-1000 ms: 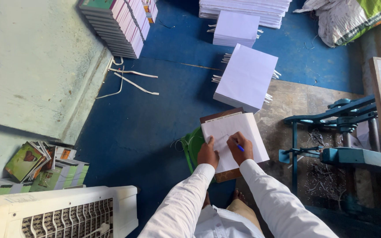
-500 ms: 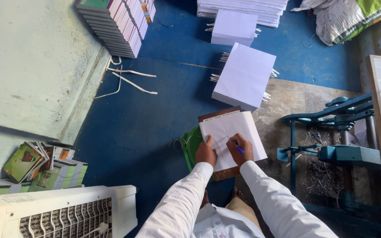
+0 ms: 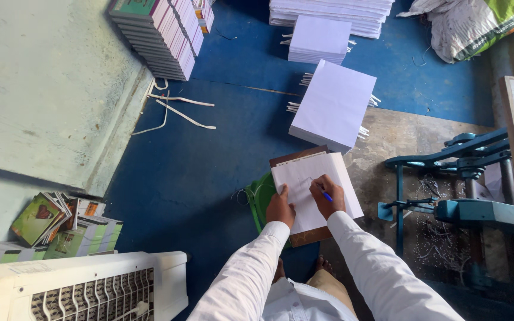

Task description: The person stacks notebooks, places a sheet of paper on top, writes on it with a pen, and ties the stack with a string. The person handles notebooks, paper, a pen, and string during the process.

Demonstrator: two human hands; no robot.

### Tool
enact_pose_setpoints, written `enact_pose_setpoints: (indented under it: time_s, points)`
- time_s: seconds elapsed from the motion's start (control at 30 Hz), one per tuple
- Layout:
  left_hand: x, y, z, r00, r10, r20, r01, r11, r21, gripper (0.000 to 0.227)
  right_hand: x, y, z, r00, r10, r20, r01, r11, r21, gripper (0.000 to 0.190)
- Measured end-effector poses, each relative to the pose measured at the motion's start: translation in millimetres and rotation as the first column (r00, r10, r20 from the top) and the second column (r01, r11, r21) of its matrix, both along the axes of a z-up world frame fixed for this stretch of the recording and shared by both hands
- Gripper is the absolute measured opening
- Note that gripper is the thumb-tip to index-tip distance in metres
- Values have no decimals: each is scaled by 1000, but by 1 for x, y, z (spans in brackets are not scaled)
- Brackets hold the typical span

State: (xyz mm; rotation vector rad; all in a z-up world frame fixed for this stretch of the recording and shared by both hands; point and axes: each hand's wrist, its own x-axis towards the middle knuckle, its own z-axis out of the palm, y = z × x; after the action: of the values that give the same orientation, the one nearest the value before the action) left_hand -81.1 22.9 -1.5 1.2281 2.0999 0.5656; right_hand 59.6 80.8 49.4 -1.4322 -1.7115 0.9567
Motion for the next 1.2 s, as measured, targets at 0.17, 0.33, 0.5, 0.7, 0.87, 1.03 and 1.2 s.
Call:
enact_pose_setpoints:
  time_s: [0.17,0.33,0.5,0.7,0.87,1.03,1.2]
  points:
    - [1,-2,3,1000,4,24,-4,1000,5,70,5,-5,-2,996,-40,79,42,999,-29,14]
    - [1,-2,5,1000,13,21,-14,999,34,69,9,0,1,994,-89,55,92,994,-52,12]
    - [2,-2,8,1000,6,6,-6,1000,-2,70,10,8,6,997,-58,-48,50,989,-142,12]
    - [2,-4,11,1000,3,12,-3,1000,-30,71,12,-7,7,995,-87,51,93,987,-129,11]
    - [2,-3,6,1000,10,23,-10,1000,-14,71,17,-20,5,991,-106,77,110,993,-48,13]
    - [2,-2,1,1000,7,16,-7,1000,8,72,21,-20,-2,992,-116,57,120,989,-80,13]
    - [0,-1,4,999,15,30,-14,999,-38,72,24,-29,-12,976,-183,-116,172,980,-98,15]
